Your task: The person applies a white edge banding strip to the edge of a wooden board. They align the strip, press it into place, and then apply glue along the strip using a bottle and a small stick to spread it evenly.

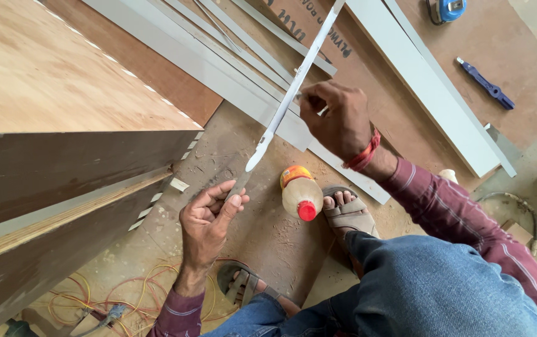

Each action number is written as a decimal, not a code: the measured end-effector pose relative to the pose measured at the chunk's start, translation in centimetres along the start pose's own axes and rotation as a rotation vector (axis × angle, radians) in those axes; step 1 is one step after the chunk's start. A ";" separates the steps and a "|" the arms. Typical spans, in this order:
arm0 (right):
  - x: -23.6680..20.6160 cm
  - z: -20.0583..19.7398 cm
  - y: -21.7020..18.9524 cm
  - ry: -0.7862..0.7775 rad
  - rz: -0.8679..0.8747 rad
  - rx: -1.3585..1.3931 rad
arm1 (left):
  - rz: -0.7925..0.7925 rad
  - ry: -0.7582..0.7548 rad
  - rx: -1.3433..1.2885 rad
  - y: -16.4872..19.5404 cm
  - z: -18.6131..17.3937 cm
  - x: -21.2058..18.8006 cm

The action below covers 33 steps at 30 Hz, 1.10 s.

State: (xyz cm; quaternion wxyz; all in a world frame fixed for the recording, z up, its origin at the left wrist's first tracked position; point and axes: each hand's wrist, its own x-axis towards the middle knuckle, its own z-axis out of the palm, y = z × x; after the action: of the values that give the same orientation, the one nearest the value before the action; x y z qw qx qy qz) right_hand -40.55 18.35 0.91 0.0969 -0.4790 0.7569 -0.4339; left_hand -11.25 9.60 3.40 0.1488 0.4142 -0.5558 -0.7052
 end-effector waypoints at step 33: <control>-1.4 4.1 9.3 -0.186 0.777 1.384 | -0.134 0.068 -0.323 -0.7 -1.2 0.2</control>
State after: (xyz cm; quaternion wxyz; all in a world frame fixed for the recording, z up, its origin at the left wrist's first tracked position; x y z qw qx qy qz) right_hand -43.47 18.70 -8.93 0.5793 -0.0466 0.4174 -0.6986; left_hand -10.27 8.92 2.66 0.1850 0.4448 -0.4010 -0.7792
